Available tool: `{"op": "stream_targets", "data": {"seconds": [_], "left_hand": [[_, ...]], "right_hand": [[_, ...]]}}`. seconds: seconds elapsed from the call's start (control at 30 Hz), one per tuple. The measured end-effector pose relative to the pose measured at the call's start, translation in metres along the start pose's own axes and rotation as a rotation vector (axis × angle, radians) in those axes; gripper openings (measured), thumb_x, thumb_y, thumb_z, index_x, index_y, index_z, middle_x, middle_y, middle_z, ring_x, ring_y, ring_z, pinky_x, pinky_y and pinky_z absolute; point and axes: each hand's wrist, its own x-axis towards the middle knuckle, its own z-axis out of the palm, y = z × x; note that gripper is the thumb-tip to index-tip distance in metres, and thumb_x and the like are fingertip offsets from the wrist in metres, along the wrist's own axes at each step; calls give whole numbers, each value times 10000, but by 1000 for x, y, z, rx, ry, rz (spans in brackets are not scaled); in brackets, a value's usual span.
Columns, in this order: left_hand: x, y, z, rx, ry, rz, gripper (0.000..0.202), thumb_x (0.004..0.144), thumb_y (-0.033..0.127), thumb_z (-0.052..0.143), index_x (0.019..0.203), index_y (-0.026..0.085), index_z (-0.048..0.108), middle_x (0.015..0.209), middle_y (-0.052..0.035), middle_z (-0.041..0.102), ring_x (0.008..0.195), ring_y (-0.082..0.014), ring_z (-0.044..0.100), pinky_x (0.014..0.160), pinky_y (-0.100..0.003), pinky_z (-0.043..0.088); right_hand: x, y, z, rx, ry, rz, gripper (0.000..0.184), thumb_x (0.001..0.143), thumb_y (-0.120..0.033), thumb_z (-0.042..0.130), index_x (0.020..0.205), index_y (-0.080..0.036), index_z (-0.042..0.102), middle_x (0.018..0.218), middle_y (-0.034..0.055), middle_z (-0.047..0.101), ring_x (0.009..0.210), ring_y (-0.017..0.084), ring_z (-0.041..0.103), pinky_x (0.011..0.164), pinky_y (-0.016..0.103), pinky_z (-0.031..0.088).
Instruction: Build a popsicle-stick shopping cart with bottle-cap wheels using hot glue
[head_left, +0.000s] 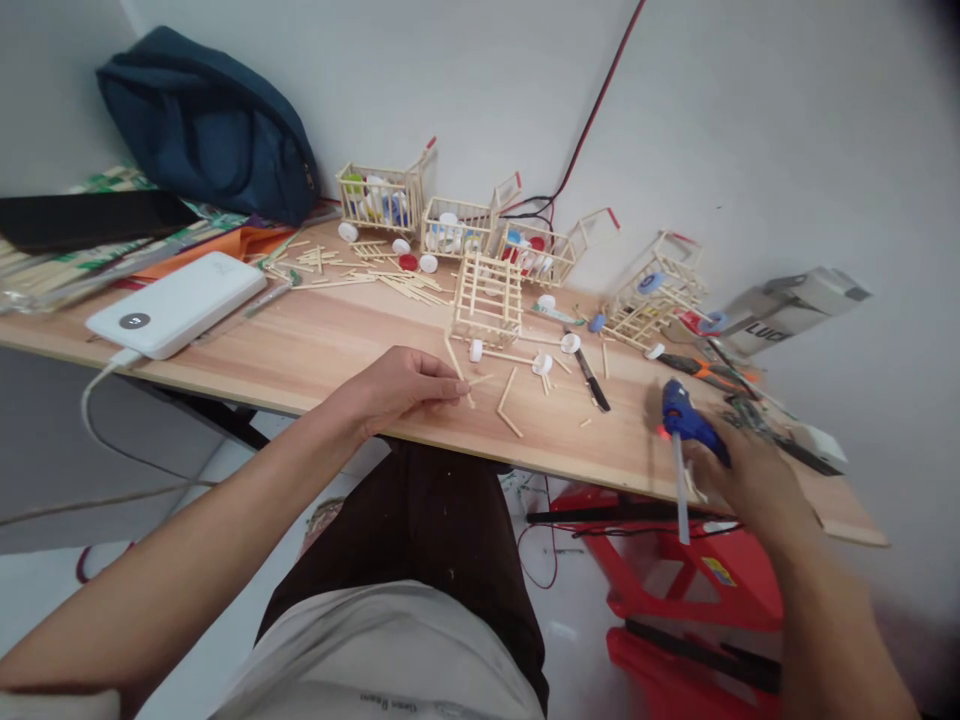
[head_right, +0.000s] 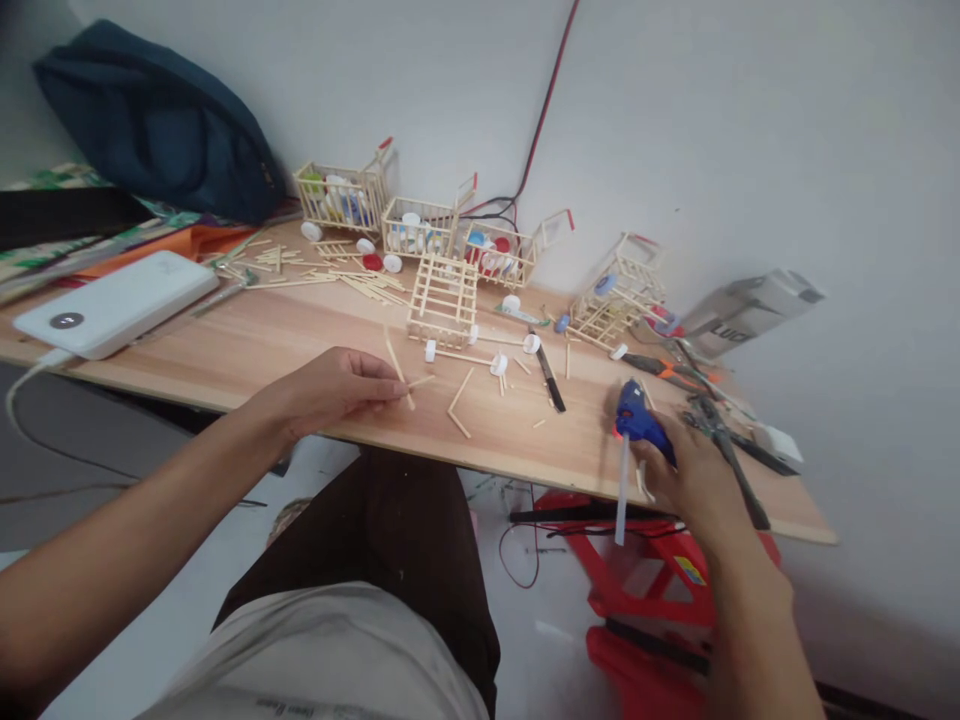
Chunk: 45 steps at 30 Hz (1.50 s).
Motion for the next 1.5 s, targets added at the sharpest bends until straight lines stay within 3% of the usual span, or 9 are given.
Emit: {"op": "stream_targets", "data": {"seconds": [0.13,0.23,0.4,0.53,0.67,1.0,1.3,1.4,1.5], "left_hand": [[0,0,0,-36,-1,-8,227,661,330,766,700,117,699,543,23,543,497,-51,423,476,-184,267],[-1,0,1,-38,7,-15,232,651,328,775,691,112,698,545,22,546,504,-50,433,481,-178,276],[-1,0,1,-28,4,-1,239,643,333,773,689,111,696,532,21,540,483,-49,419,462,-184,257],[-2,3,2,-17,15,-13,249,640,340,772,673,110,685,509,26,526,452,-42,392,438,-182,227],[-3,5,3,-21,7,-17,287,609,358,799,667,104,678,505,29,525,446,-40,379,426,-182,212],[-3,4,1,-57,-8,-26,304,592,360,812,665,95,682,500,30,522,454,-40,387,441,-181,227],[-5,4,-5,-91,10,-26,298,584,351,814,676,97,688,552,12,569,495,-45,443,485,-179,287],[-9,5,-9,-92,27,-24,291,583,343,817,673,97,691,566,3,584,506,-50,458,500,-181,314],[-12,6,-12,-71,40,-17,266,605,331,805,659,98,689,555,-3,584,499,-51,452,493,-180,313]], "right_hand": [[6,22,3,-202,-133,-97,299,825,-465,571,1013,-245,645,942,167,666,899,363,635,751,450,453],[8,13,-7,-264,-88,-121,377,844,-521,527,1050,-230,649,912,166,662,886,370,632,759,472,454],[12,-61,-4,-205,65,-243,344,923,-436,444,1059,-212,666,984,113,670,887,277,630,791,437,484],[21,-133,33,-51,-160,-471,295,951,-281,430,1143,-245,651,990,80,635,932,217,604,810,353,479],[36,-168,66,-174,-325,-563,356,933,-183,433,1246,-239,593,1013,87,608,943,224,572,787,333,457],[55,-174,78,-250,-345,-651,248,930,-214,423,1059,-234,634,988,84,595,881,221,522,701,299,391],[69,-168,82,-279,-403,-940,261,958,-179,380,997,-182,637,1070,108,616,952,226,518,853,354,395],[62,-162,82,-87,-366,-840,220,962,-220,405,973,-172,619,1006,111,634,932,217,537,844,349,407],[48,-162,77,231,-288,-480,173,939,-299,473,905,-179,593,849,55,616,791,169,552,737,300,426]]}}
